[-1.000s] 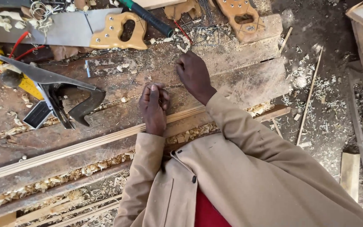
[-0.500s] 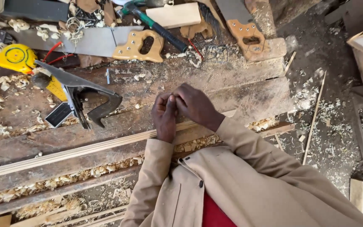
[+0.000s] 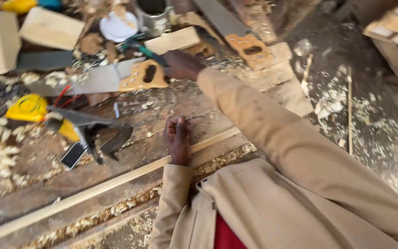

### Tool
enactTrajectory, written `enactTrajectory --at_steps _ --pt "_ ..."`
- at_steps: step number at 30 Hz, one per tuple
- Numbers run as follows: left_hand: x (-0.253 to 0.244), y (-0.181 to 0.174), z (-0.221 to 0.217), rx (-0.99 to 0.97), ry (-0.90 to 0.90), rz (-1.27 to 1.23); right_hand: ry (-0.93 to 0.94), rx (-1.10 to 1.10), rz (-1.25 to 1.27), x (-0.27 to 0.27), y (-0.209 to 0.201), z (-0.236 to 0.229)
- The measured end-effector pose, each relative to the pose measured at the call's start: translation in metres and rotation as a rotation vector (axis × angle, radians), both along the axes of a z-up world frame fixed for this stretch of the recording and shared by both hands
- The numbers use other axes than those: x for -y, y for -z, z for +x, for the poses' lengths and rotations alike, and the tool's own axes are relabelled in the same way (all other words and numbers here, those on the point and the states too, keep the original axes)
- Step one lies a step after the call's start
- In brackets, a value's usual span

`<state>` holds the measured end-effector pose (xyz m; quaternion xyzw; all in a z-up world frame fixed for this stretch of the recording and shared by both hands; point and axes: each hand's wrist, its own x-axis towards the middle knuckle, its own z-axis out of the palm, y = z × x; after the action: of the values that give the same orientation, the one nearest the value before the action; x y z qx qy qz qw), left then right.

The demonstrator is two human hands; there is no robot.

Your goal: The person measures and marks a thin wooden strip with a square and pencil, then saws it to length. They smooth the cut edge with a hand plane and hammer a nail into the strip to attach it to a larger wooden board.

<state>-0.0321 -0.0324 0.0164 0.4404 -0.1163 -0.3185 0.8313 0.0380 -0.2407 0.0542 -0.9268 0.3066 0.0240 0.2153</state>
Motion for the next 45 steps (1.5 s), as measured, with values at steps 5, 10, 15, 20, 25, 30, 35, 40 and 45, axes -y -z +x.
enactTrajectory --at_steps 5,10,15,20,25,30,35,40,45 --pt "-0.021 0.023 -0.012 0.753 -0.006 0.597 -0.296 0.647 0.268 -0.004 0.000 -0.038" --pt "-0.023 0.010 -0.024 1.051 0.082 0.383 -0.128 0.470 0.145 -0.027 -0.046 -0.170" --pt "0.021 0.025 -0.017 1.175 0.285 0.551 0.129 0.381 0.109 -0.057 -0.051 -0.271" --pt "0.054 -0.005 -0.035 1.139 0.449 0.397 0.592 0.515 0.305 -0.117 -0.036 -0.323" --pt "0.094 0.011 -0.057 1.247 0.486 0.436 0.696 0.655 0.300 -0.160 -0.018 -0.339" --pt "0.103 0.030 -0.062 1.389 0.432 0.506 0.685 0.594 0.332 -0.169 -0.031 -0.338" --pt "0.100 0.028 -0.062 1.433 0.356 0.425 0.556 0.575 0.349 -0.164 -0.044 -0.338" --pt "0.098 0.028 -0.061 1.412 0.397 0.454 0.460 0.595 0.392 -0.157 -0.048 -0.329" --pt "0.098 0.030 -0.061 1.446 0.358 0.419 0.410 0.561 0.375 -0.149 -0.045 -0.318"
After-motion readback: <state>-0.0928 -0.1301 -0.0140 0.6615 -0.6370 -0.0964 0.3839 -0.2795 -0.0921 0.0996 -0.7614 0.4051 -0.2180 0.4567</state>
